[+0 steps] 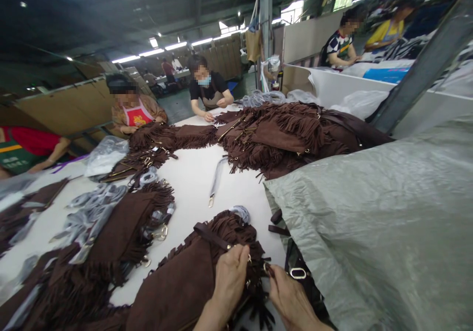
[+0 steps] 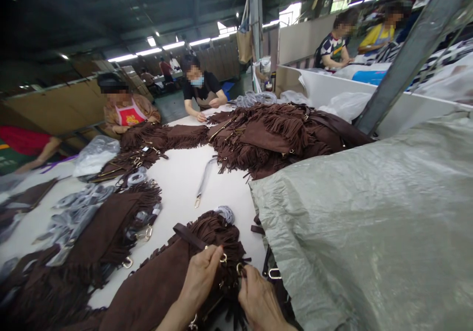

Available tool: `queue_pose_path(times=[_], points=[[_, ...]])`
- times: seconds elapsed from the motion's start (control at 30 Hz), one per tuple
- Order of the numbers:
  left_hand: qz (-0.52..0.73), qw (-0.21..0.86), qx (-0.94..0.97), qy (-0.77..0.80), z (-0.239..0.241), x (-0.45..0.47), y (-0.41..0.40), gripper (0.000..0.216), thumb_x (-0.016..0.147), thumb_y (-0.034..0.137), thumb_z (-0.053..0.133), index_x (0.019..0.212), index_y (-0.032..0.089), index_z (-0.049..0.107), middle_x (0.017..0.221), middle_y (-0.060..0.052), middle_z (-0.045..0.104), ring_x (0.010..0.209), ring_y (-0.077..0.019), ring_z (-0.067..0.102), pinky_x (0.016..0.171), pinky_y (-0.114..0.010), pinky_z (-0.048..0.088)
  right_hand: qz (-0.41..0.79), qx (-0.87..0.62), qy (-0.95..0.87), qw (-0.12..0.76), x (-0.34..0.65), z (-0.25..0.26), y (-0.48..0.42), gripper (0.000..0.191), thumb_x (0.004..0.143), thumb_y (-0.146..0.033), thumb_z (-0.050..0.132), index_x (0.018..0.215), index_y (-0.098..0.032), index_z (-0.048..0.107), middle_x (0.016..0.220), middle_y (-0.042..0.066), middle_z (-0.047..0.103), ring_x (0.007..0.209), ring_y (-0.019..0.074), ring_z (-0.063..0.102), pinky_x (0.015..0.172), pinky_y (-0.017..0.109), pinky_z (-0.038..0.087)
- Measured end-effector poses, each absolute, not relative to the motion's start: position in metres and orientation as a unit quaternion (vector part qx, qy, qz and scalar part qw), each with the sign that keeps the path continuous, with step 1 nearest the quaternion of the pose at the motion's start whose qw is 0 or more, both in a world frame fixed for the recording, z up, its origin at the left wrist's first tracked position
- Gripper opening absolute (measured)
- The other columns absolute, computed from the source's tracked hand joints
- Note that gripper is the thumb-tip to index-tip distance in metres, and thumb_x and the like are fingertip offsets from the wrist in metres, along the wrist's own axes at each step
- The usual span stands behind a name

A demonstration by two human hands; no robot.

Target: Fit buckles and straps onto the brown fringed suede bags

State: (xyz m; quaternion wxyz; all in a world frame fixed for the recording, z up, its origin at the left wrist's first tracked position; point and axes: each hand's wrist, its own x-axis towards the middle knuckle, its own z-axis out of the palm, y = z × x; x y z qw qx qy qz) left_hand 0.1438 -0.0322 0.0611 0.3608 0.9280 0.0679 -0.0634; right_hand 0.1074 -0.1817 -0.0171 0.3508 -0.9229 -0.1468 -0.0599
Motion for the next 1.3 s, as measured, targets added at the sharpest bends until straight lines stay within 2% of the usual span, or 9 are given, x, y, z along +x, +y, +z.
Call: queue_pose_path(times=[0.1,0.2,0.37,0.47,0.73,0.87,1.03,1.17,1.3], points=[[0.027,0.305,0.952,-0.031,0.069,0.146,-0.019,0.030,0.086,0.033,0.032,0.075,0.019,0.056,0.072,-0.003,0.058,0.070,-0.0151,0.049,0.065,-0.027,0.035,0.009,-0.932,-0.080,0.355,0.109,-0.019,-0.192,0.024,0.085,-0.020,0.028,0.092,-0.020,0.051,0.074,0.003,0.066,0.064,0.0163,0.064,0.054,0.024,0.045],[-0.004,0.223,0.962,-0.161,0.064,0.138,-0.022,0.017,0.084,0.028,0.041,0.081,0.021,0.056,0.081,-0.001,0.059,0.080,-0.0172,0.047,0.072,-0.032,0.034,0.048,-0.931,-0.065,0.357,0.109,-0.019,-0.193,0.026,0.084,-0.022,0.027,0.090,-0.019,0.052,0.073,0.004,0.066,0.066,0.0174,0.064,0.055,0.025,0.044],[-0.056,0.083,0.967,-0.235,0.059,0.129,-0.025,0.020,0.077,0.041,0.055,0.080,0.021,0.053,0.093,0.000,0.056,0.088,-0.0208,0.043,0.076,-0.039,0.029,0.065,-0.928,-0.086,0.356,0.106,-0.022,-0.186,0.029,0.082,-0.020,0.024,0.094,-0.017,0.051,0.080,0.006,0.065,0.074,0.0181,0.063,0.062,0.026,0.044],[-0.053,0.056,0.970,-0.231,0.071,0.136,-0.007,0.019,0.080,0.040,0.050,0.078,0.020,0.052,0.090,-0.001,0.054,0.087,-0.0197,0.041,0.074,-0.039,0.027,0.074,-0.924,-0.081,0.365,0.105,-0.024,-0.189,0.028,0.083,-0.020,0.025,0.092,-0.018,0.051,0.077,0.005,0.065,0.071,0.0169,0.063,0.061,0.025,0.043],[-0.023,-0.010,0.952,-0.305,0.070,0.145,-0.003,0.011,0.075,0.008,0.045,0.071,0.017,0.050,0.081,-0.003,0.053,0.083,-0.0187,0.043,0.077,-0.036,0.031,0.045,-0.917,-0.093,0.386,0.106,-0.032,-0.189,0.022,0.084,-0.020,0.028,0.090,-0.020,0.050,0.076,0.002,0.064,0.071,0.0152,0.062,0.060,0.024,0.041],[-0.044,-0.053,0.949,-0.308,0.052,0.133,-0.025,0.012,0.072,0.008,0.044,0.069,0.017,0.051,0.069,-0.004,0.053,0.068,-0.0183,0.045,0.067,-0.034,0.036,-0.001,-0.920,-0.118,0.374,0.101,-0.038,-0.182,0.022,0.083,-0.016,0.028,0.087,-0.020,0.049,0.074,0.002,0.064,0.067,0.0157,0.062,0.058,0.025,0.041],[0.034,-0.069,0.978,-0.192,0.028,0.114,-0.042,0.017,0.067,0.025,0.053,0.081,0.015,0.054,0.078,-0.008,0.053,0.077,-0.0246,0.046,0.081,-0.048,0.036,-0.016,-0.924,-0.130,0.360,0.099,-0.042,-0.178,0.020,0.084,-0.017,0.029,0.084,-0.020,0.048,0.071,0.002,0.064,0.064,0.0162,0.063,0.053,0.026,0.040],[0.135,-0.101,0.961,-0.219,0.011,0.109,-0.042,0.025,0.069,0.010,0.041,0.090,0.009,0.054,0.079,-0.010,0.053,0.080,-0.0238,0.047,0.088,-0.047,0.035,-0.005,-0.927,-0.131,0.351,0.100,-0.038,-0.178,0.020,0.084,-0.015,0.028,0.086,-0.020,0.047,0.070,0.001,0.063,0.063,0.0155,0.063,0.054,0.025,0.039],[0.181,-0.013,0.960,-0.215,0.024,0.117,-0.027,0.029,0.072,0.005,0.034,0.096,0.010,0.051,0.070,-0.003,0.054,0.070,-0.0173,0.050,0.091,-0.045,0.032,0.001,-0.922,-0.142,0.360,0.100,-0.033,-0.179,0.019,0.084,-0.014,0.028,0.086,-0.020,0.046,0.073,0.001,0.063,0.065,0.0153,0.063,0.054,0.026,0.039]])
